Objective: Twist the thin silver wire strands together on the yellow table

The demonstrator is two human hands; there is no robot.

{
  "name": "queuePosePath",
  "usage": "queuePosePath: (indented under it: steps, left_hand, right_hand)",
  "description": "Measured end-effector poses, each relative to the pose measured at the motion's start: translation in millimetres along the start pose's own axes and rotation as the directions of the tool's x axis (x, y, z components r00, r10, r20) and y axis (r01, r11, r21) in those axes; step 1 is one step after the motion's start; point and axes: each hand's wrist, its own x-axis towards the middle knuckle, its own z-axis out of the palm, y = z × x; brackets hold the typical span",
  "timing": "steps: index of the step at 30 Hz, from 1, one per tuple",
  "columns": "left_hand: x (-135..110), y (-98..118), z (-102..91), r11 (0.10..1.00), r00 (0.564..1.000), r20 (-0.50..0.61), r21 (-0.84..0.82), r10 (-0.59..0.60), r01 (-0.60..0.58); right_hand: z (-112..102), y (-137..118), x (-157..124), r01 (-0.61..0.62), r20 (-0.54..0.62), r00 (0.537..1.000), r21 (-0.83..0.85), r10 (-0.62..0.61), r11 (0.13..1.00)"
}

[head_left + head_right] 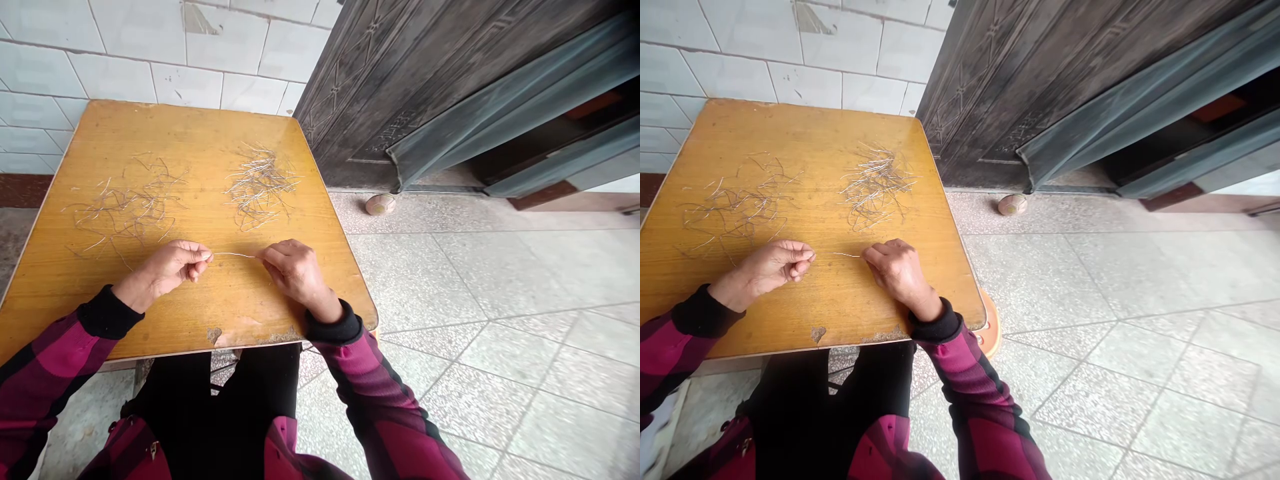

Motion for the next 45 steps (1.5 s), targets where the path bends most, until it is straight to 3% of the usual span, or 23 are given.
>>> queuePosePath:
  steps: [6,13,19,25,28,34,37,45]
  left_hand:
    - [3,1,-7.3,0.994,0.999,-0.048,-0.112,-0.01,0.005]
    - [4,6,-6.4,0.979,0.99,-0.122,-0.199,-0.076,0.05]
    - [3,5,-5.9,0.946,0.989,-0.089,-0.314,-0.116,0.083]
    - [3,5,-15.0,0.906,0.969,0.131,-0.346,-0.21,0.243]
    - [4,5,-17.1,0.899,0.961,0.197,-0.357,-0.193,0.254]
    - [6,4,-12.3,0.887,0.985,0.099,-0.43,-0.14,0.169]
    - [6,5,-10.1,0.869,0.985,0.053,-0.464,-0.167,0.172]
    - [6,5,-10.5,0.889,0.974,0.053,-0.399,-0.22,0.222]
  right_hand:
    - [0,-3,-7,-0.046,-0.01,0.999,0.261,0.05,0.964]
    - [3,-34,-17,-0.1,0.046,0.995,0.438,0.089,0.893]
    - [11,-51,-25,-0.149,0.032,0.988,0.488,0.152,0.86]
    - [12,-53,-27,-0.139,0.039,0.99,0.51,0.139,0.849]
    - [11,-53,-26,-0.134,0.039,0.99,0.507,0.133,0.851]
    - [10,-57,-25,-0.159,0.057,0.987,0.548,0.153,0.821]
    - [11,-64,-24,-0.169,0.076,0.985,0.57,0.154,0.804]
    - [15,-88,-24,-0.193,0.159,0.979,0.543,0.126,0.817]
